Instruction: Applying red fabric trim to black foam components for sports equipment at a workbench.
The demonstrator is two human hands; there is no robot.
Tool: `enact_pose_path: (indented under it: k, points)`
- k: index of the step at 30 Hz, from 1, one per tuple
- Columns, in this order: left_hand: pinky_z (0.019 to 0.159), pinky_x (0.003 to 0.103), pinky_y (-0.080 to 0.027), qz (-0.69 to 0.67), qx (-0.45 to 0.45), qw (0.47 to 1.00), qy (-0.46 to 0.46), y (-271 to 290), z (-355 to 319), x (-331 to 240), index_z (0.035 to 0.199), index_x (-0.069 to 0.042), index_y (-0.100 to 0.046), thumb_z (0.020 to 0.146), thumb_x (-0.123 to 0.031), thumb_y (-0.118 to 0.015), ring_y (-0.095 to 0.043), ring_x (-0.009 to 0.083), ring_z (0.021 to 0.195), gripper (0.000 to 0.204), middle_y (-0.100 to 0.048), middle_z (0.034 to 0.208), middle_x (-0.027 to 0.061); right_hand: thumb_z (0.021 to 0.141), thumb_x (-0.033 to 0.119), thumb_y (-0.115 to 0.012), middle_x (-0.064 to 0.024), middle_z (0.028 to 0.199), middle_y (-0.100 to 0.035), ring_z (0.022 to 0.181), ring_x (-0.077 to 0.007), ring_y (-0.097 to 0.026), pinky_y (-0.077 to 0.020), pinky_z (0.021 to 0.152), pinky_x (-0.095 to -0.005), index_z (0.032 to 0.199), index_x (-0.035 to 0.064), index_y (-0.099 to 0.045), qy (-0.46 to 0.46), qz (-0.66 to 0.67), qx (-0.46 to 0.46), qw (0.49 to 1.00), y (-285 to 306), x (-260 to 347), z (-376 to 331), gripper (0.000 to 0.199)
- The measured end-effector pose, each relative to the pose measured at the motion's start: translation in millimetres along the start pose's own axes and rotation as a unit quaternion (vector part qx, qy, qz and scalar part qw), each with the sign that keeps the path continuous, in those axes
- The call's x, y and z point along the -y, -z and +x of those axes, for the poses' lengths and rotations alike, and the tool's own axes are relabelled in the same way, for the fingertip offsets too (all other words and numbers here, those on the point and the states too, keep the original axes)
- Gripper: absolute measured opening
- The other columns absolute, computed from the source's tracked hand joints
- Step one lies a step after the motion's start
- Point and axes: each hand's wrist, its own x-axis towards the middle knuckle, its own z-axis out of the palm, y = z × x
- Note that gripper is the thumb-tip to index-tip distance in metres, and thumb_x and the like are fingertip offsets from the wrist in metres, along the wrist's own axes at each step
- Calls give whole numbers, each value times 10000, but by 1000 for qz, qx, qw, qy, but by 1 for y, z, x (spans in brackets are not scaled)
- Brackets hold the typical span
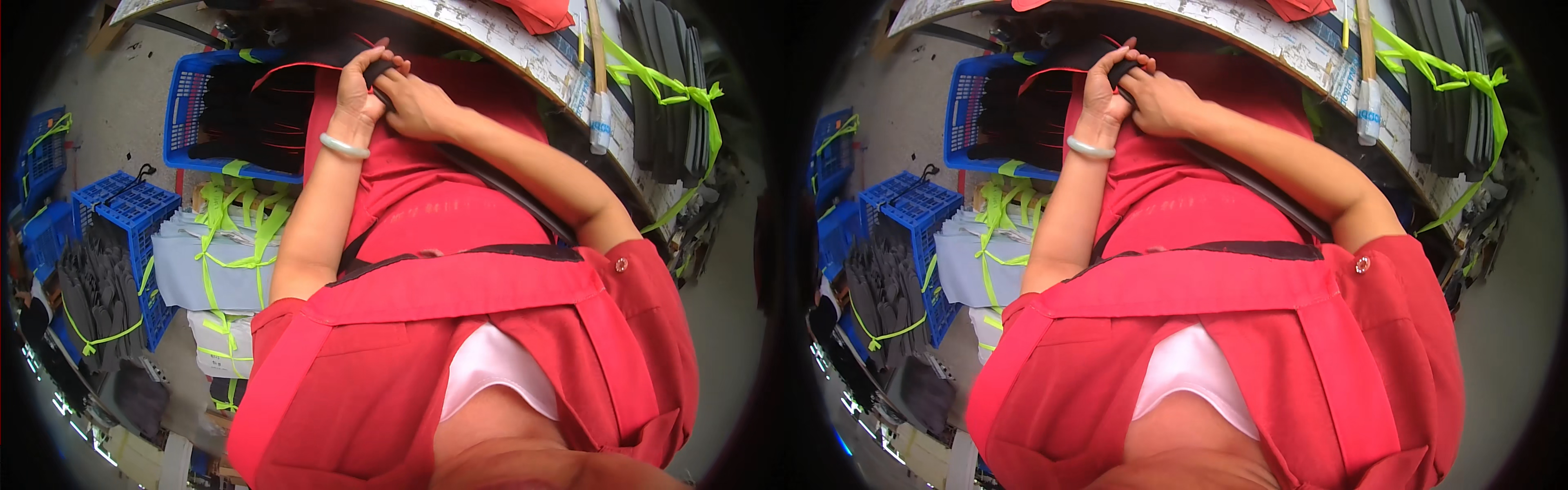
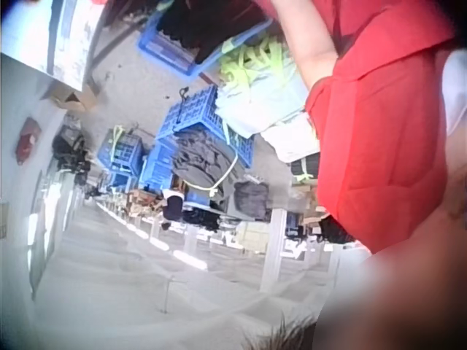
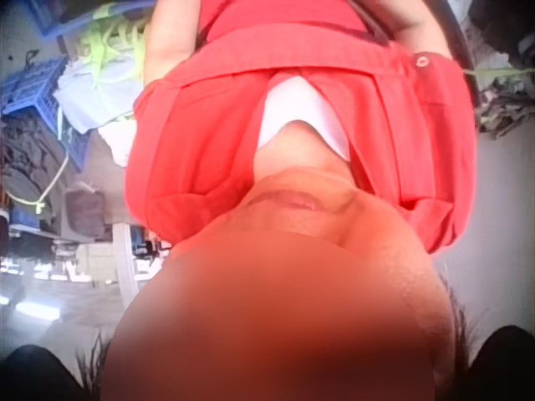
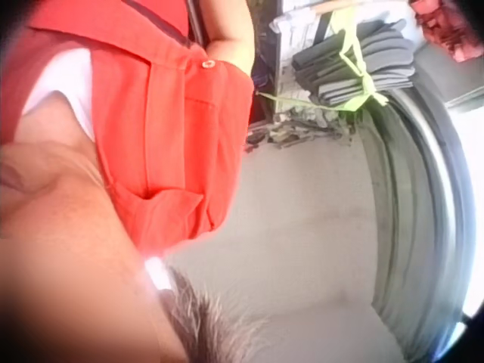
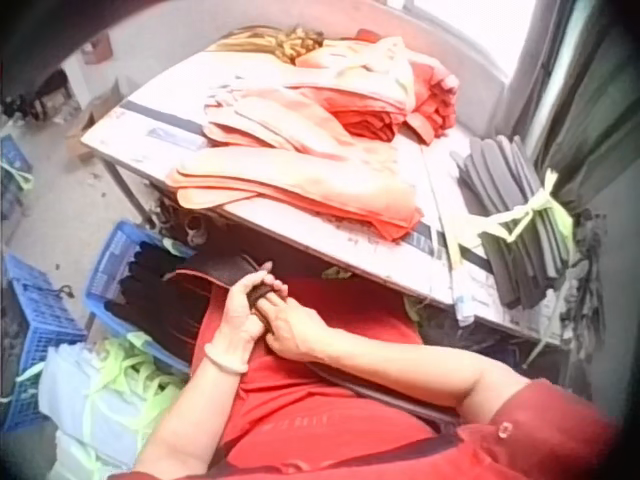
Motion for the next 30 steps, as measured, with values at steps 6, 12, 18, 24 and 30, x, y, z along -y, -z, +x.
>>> enact_pose_path:
  k: [6, 12, 18, 24, 30]
  points:
    - [897, 436, -512, -40, 25, 999, 12, -2, 0, 9, 829, -3, -578, 910, -207, -594, -623, 286, 853, 220, -616, 808, 105, 756, 80, -534, -88, 1300, -530, 989, -353, -626, -520, 789, -472, 1308, 149, -461, -35, -2, 38, 999, 12, 0, 3, 561]
    - [973, 426, -466, -44, -13, 999, -15, -8, -13, 4, 1036, 24, -539, 933, -227, -586, -614, 273, 933, 275, -606, 836, 93, 733, 59, -535, -152, 1250, -537, 1015, -395, -594, -503, 803, -489, 1246, 81, -465, 14, 49, -2, 999, 3, -7, -33, 518]
    - [836, 429, -517, -33, -8, 999, -13, 3, 5, 0, 995, -21, -554, 846, -74, -631, -612, 241, 737, 176, -601, 767, 84, 751, 79, -542, -226, 1030, -605, 937, -409, -605, -495, 774, -484, 1051, 10, -505, 26, 46, 42, 998, -2, -12, 24, 310]
    - [950, 432, -476, -19, 35, 999, -35, 4, 1, 6, 990, 41, -553, 897, -102, -569, -601, 252, 873, 171, -599, 810, 108, 709, 68, -559, -125, 1346, -470, 1069, -373, -574, -503, 843, -468, 1264, 111, -464, -19, 38, 0, 999, 5, -6, -16, 565]
    - [1019, 476, -437, -40, 16, 999, -6, -9, -13, 1, 1051, 56, -549, 934, -278, -586, -589, 330, 1050, 356, -623, 913, 141, 710, 81, -546, -135, 1312, -498, 1063, -383, -577, -503, 839, -476, 1258, 105, -465, -10, 35, 58, 998, 8, -6, 5, 555]
